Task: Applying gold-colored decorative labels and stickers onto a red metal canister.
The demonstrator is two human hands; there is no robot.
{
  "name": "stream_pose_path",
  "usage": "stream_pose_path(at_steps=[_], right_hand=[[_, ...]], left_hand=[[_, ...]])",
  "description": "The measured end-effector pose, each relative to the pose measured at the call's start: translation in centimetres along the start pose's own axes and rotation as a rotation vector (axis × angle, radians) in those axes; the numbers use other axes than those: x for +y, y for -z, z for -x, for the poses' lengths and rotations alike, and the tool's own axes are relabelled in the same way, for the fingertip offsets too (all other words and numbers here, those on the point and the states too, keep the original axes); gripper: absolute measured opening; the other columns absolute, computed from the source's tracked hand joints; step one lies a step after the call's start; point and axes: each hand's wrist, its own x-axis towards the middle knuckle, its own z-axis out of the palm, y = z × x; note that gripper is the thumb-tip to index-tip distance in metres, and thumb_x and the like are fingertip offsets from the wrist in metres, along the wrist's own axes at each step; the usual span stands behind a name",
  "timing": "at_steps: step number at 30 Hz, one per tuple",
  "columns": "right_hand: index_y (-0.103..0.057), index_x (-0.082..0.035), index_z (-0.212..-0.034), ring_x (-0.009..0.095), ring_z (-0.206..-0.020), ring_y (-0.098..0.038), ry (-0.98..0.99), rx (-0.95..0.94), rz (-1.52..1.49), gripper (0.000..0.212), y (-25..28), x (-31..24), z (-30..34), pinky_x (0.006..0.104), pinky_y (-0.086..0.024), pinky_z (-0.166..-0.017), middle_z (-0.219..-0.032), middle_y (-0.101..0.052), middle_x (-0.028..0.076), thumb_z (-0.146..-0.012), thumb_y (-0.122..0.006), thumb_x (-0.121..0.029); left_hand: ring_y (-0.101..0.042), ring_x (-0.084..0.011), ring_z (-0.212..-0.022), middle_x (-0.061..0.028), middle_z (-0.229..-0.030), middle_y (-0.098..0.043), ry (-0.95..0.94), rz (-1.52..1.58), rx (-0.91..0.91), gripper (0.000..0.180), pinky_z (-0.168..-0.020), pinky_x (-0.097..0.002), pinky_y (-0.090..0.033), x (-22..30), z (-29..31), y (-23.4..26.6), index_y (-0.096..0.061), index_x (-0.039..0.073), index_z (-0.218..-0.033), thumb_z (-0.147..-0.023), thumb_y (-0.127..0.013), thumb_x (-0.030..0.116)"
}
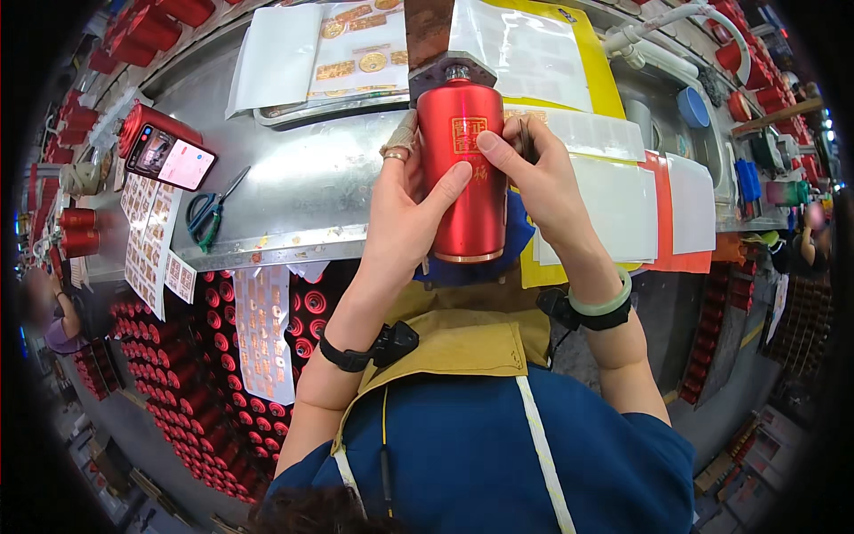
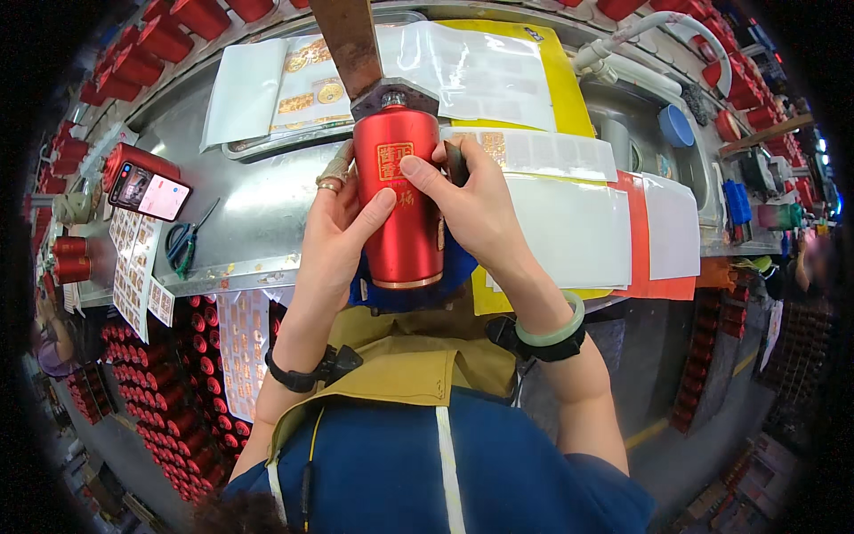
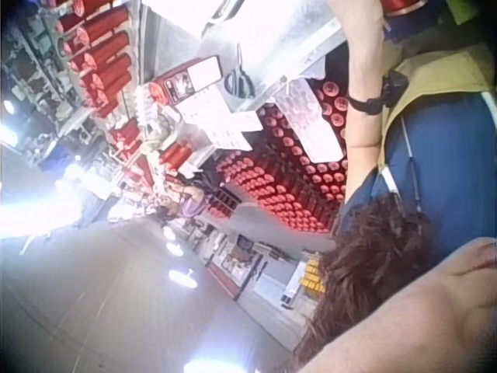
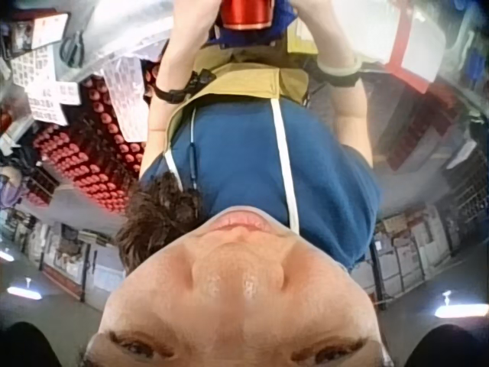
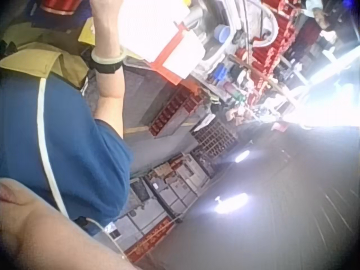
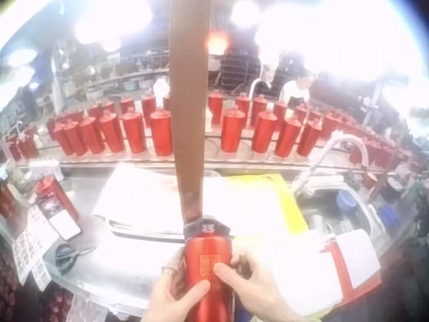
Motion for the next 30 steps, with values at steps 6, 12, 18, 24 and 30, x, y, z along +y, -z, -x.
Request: stream_pose_path(at_steps=[6, 12, 18, 24, 30], right_hand=[[-0.061, 0.0, -0.105, 0.009, -0.084, -0.056, 0.051, -0.008, 0.065, 0.027, 0.5, -0.7, 0.0, 0.0253, -0.048, -0.075, -0.091, -0.061, 0.001, -0.097, -0.073, -0.023], [-0.064, -0.003, -0.127, 0.029, -0.088, -0.062, 0.634, 0.045, 0.559, 0.035, 2.1, -4.0, -0.6, 0.0347, -0.049, -0.083, -0.092, -0.066, 0.015, -0.093, -0.056, 0.002], [-0.071, -0.008, -0.118, 0.028, -0.092, -0.064, 1.135, 0.021, 1.054, 0.037, 1.6, -6.3, -2.6, 0.0371, -0.049, -0.08, -0.092, -0.071, 0.008, -0.082, -0.065, 0.0], [-0.072, -0.012, -0.097, 0.018, -0.089, -0.064, 1.396, -0.212, 1.047, 0.02, 0.7, -4.0, -1.1, 0.0341, -0.051, -0.074, -0.089, -0.07, -0.001, -0.077, -0.068, -0.013], [-0.075, -0.012, -0.101, 0.017, -0.076, -0.063, 1.314, -0.636, 0.917, 0.022, 1.3, -3.6, 3.1, 0.0303, -0.051, -0.072, -0.096, -0.075, 0.001, -0.079, -0.07, -0.012]], left_hand=[[-0.051, -0.0211, -0.135, -0.0166, -0.15, -0.047, -0.009, -0.009, 0.007, 0.073, -0.113, -0.0375, -0.044, -0.1, 0.1, -0.2, -0.028, -0.001, -0.157, -0.097, -0.07, 0.008], [-0.058, -0.0231, -0.127, -0.0189, -0.138, -0.056, -0.083, -0.165, 0.05, 0.069, -0.106, -0.038, -0.048, -0.7, 0.4, -0.3, -0.036, -0.004, -0.149, -0.094, -0.075, 0.013], [-0.05, -0.0224, -0.136, -0.0171, -0.149, -0.049, -0.046, -0.204, -0.019, 0.072, -0.113, -0.0378, -0.043, -0.3, 0.5, -0.2, -0.026, -0.002, -0.157, -0.1, -0.067, 0.013], [-0.031, -0.0336, -0.152, -0.0265, -0.161, -0.032, -0.042, -0.037, 0.209, 0.069, -0.126, -0.0451, -0.023, -0.6, 1.3, 3.9, -0.017, -0.002, -0.16, -0.112, -0.032, 0.044], [-0.031, -0.0349, -0.152, -0.0271, -0.16, -0.033, -0.049, -0.046, 0.294, 0.071, -0.126, -0.0456, -0.023, -0.7, 1.9, 5.9, -0.021, -0.003, -0.159, -0.112, -0.026, 0.05]])
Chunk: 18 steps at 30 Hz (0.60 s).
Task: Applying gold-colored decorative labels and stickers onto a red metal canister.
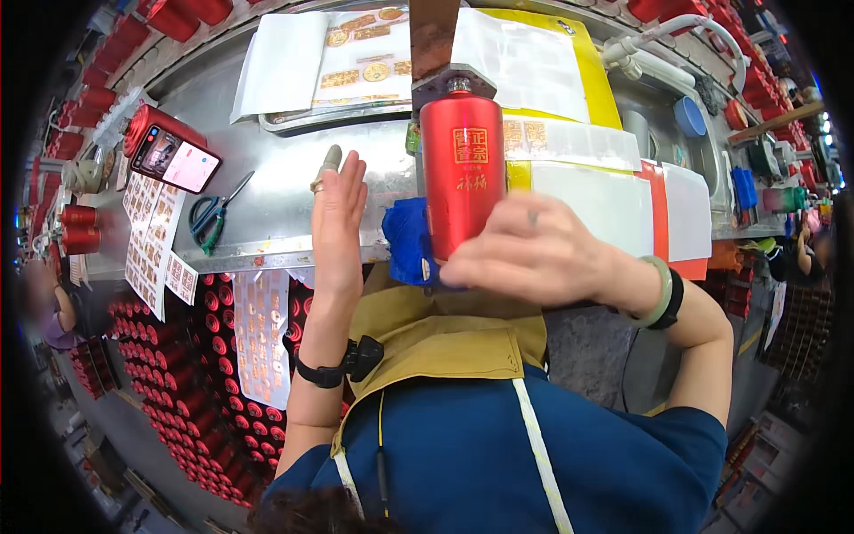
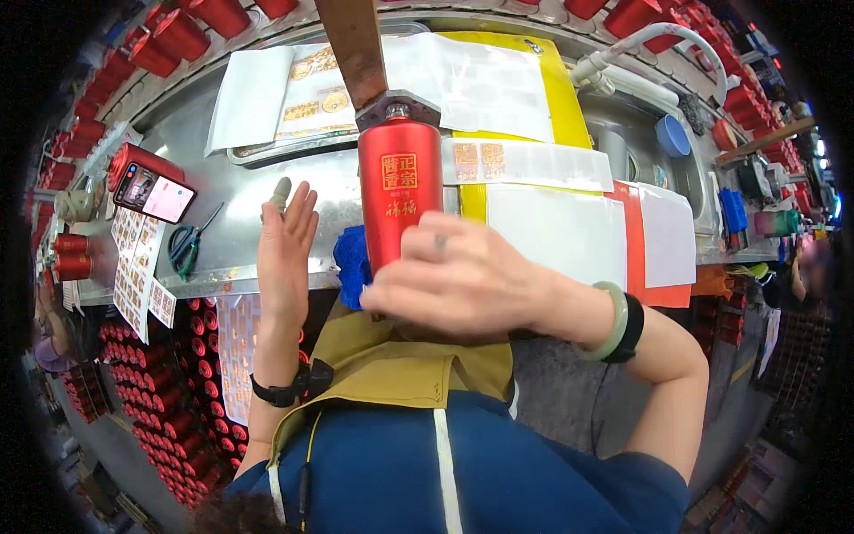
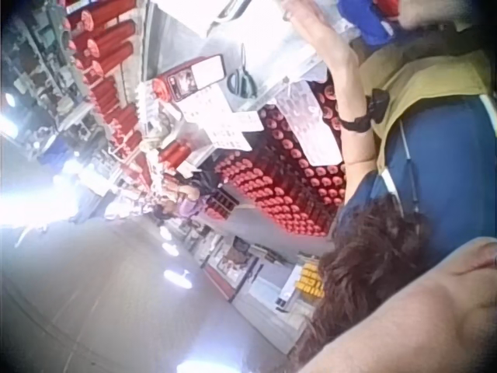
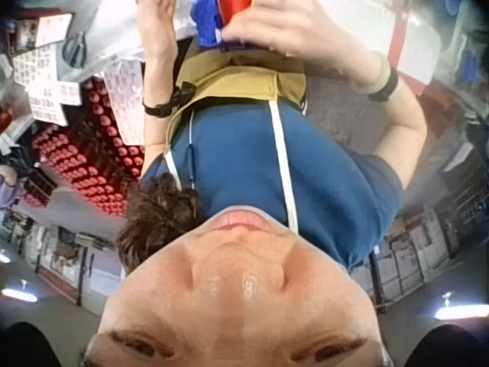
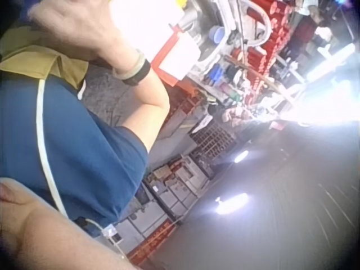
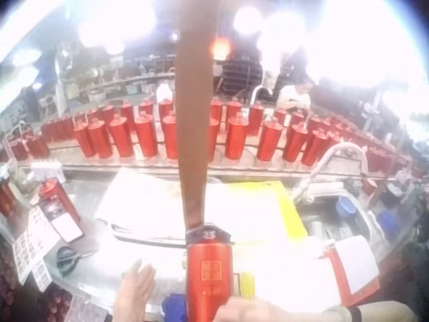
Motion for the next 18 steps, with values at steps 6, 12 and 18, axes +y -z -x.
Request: stream_pose_path(at_steps=[6, 12, 18], right_hand=[[-0.075, -0.016, -0.098, 0.015, -0.083, -0.065, -0.167, 0.285, 0.266, 0.025, -0.5, 5.9, 1.2, 0.0311, -0.049, -0.076, -0.099, -0.076, -0.003, -0.075, -0.071, -0.008], [-0.074, -0.013, -0.104, 0.019, -0.078, -0.063, -0.18, 0.131, -0.151, 0.028, -0.3, 1.9, 2.4, 0.0326, -0.052, -0.074, -0.099, -0.074, 0.002, -0.077, -0.073, -0.007], [-0.071, -0.013, -0.101, 0.024, -0.074, -0.059, -0.198, 0.316, 0.624, 0.022, 2.7, 10.4, -2.4, 0.0366, -0.05, -0.066, -0.088, -0.07, 0.001, -0.08, -0.067, -0.006]], left_hand=[[-0.032, -0.0365, -0.151, -0.0266, -0.161, -0.033, 0.016, -0.002, -0.069, 0.071, -0.125, -0.0463, -0.024, -0.1, 0.6, -0.8, -0.022, -0.003, -0.158, -0.112, -0.025, 0.05], [-0.033, -0.0355, -0.151, -0.0252, -0.161, -0.033, 0.057, -0.027, -0.028, 0.074, -0.125, -0.0455, -0.024, -0.7, 0.0, -0.5, -0.022, -0.002, -0.159, -0.111, -0.024, 0.054], [-0.034, -0.0345, -0.15, -0.0239, -0.161, -0.034, 0.039, -0.041, -0.092, 0.074, -0.125, -0.0446, -0.025, -0.1, 0.6, -1.4, -0.023, -0.002, -0.159, -0.111, -0.024, 0.054]])
